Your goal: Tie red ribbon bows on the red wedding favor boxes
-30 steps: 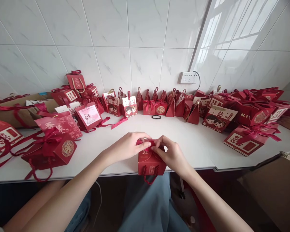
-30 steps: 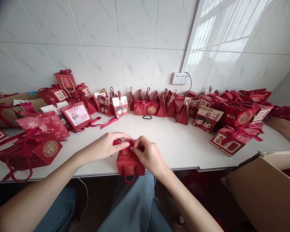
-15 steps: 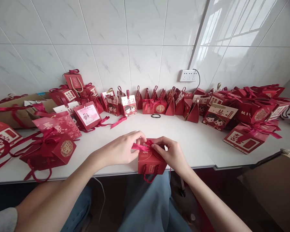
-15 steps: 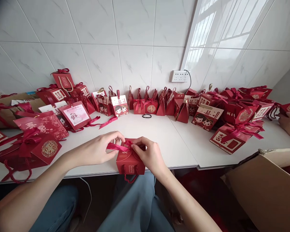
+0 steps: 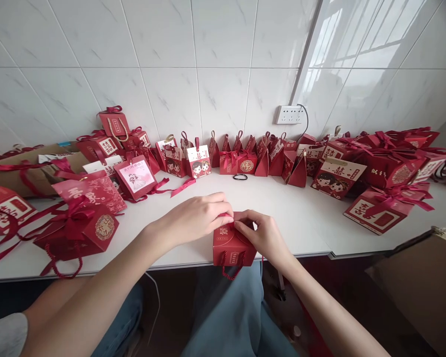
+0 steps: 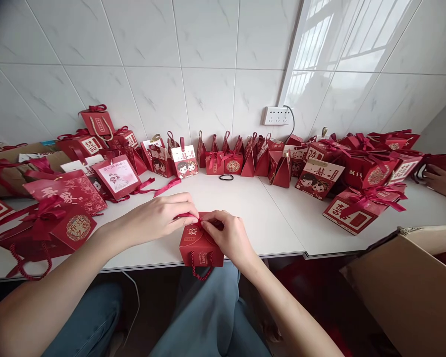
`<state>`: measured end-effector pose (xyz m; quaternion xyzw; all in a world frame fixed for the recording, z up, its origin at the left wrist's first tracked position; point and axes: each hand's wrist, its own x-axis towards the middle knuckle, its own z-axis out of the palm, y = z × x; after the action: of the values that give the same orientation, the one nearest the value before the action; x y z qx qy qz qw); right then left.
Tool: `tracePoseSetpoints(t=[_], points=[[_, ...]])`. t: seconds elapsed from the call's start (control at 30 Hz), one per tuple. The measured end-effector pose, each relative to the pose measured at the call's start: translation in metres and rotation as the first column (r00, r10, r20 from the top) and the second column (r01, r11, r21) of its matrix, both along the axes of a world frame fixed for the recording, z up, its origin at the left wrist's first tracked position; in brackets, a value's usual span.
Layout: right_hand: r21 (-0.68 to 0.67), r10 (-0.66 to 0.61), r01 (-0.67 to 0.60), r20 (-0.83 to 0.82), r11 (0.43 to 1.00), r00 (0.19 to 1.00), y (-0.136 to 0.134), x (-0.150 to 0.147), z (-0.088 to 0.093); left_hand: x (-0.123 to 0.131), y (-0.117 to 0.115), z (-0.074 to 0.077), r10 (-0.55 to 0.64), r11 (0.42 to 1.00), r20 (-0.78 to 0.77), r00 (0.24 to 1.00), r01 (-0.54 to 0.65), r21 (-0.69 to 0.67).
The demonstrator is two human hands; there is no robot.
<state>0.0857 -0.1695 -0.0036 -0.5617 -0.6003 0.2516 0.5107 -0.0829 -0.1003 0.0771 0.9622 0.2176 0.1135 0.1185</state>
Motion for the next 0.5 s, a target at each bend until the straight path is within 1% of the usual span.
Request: tracePoseSetpoints(t=[0.1, 0.23, 0.3, 0.4, 0.47, 0.5], points=[[0.001, -0.004, 0.004, 0.012, 1.0, 1.0, 0.0, 0.001, 0.0, 0.011, 0.008, 0.001, -0.02, 0.999, 0.031, 0.999, 0.022, -0.041], [-0.013, 0.019, -0.02, -0.006, 1.0, 1.0, -0.001, 0.001, 0.001, 0.019, 0.024, -0.005, -0.007, 0.985, 0.079, 0.997, 0.021, -0.169], [-0.018, 0.036, -0.036, -0.029, 0.999, 0.999, -0.001, 0.002, 0.001, 0.021, 0.031, -0.012, 0.022, 0.964, 0.131, 0.991, 0.014, -0.266], [-0.022, 0.05, -0.052, -0.065, 0.998, 0.997, -0.001, 0.003, 0.0, 0.022, 0.037, -0.026, 0.115, 0.905, 0.225, 0.968, -0.008, -0.426], [-0.019, 0.055, -0.057, -0.08, 0.998, 0.995, -0.001, 0.003, -0.001, 0.023, 0.037, -0.036, 0.155, 0.875, 0.264, 0.952, -0.008, -0.483], [-0.018, 0.056, -0.057, -0.085, 0.998, 0.995, -0.001, 0.004, -0.002, 0.022, 0.037, -0.04, 0.164, 0.871, 0.274, 0.948, -0.009, -0.492]])
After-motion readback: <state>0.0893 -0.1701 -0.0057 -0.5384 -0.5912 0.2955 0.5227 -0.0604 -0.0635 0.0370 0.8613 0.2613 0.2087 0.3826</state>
